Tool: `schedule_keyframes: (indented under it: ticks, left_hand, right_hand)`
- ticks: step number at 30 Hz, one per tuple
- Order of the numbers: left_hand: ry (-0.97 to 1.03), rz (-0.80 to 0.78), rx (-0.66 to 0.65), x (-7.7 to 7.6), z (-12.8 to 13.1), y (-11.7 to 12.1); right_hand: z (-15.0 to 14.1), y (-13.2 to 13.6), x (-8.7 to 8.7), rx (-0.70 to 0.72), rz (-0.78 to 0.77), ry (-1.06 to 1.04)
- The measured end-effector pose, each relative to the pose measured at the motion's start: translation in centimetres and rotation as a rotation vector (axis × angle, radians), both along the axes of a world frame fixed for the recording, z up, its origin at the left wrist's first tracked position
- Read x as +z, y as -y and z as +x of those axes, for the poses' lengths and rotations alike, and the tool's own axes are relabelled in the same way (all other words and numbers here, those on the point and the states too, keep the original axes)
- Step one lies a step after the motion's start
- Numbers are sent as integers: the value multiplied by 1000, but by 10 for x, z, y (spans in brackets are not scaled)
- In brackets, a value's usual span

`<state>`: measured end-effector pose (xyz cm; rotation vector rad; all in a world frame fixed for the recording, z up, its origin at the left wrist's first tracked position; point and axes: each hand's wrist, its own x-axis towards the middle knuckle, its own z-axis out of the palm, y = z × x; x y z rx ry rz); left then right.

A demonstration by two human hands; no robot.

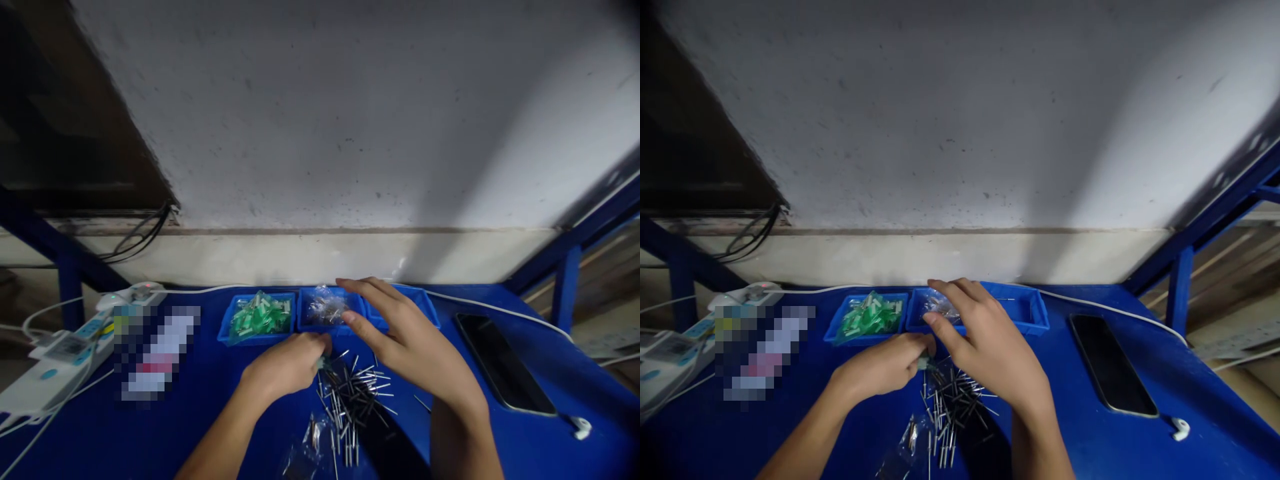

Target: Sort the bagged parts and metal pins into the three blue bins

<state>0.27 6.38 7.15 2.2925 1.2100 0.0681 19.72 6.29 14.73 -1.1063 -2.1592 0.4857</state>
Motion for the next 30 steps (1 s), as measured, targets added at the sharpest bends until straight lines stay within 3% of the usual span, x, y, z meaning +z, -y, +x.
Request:
schedule_keyframes:
  ticks: [4,8,11,13,16,18,20,23,27,30]
  left_hand:
    - [168,201,205,31,-10,2]
    - [412,460,404,51,-8,8]
    - [586,655,397,53,1,15]
    - [638,726,347,53,7,19]
    - [636,748,300,56,12,21]
    - [601,747,336,58,8,19]
    - [493,728,461,58,-5,13]
    - [130,547,671,46,-43,-4]
    - [-204,78,635,16,-97,-25]
    - [-218,46,616,2,-112,-34]
  right_hand:
    - [-2,-4,-7,28,-82,16]
    - [-12,-10,-14,221,-299,-89]
    - [-24,-13,-18,276,-455,-439]
    - [-32,-15,-21,204,-499,-642]
    - [-37,-16,-25,97,-469,-737]
    - [-36,-16,-27,14,-387,-770]
    - [-34,-15,-27,-90,-270,-803]
    - [-27,-13,-23,-202,-138,-820]
    - [-19,-11,-16,-241,-53,-833]
    - [-17,-11,-15,-248,-17,-813]
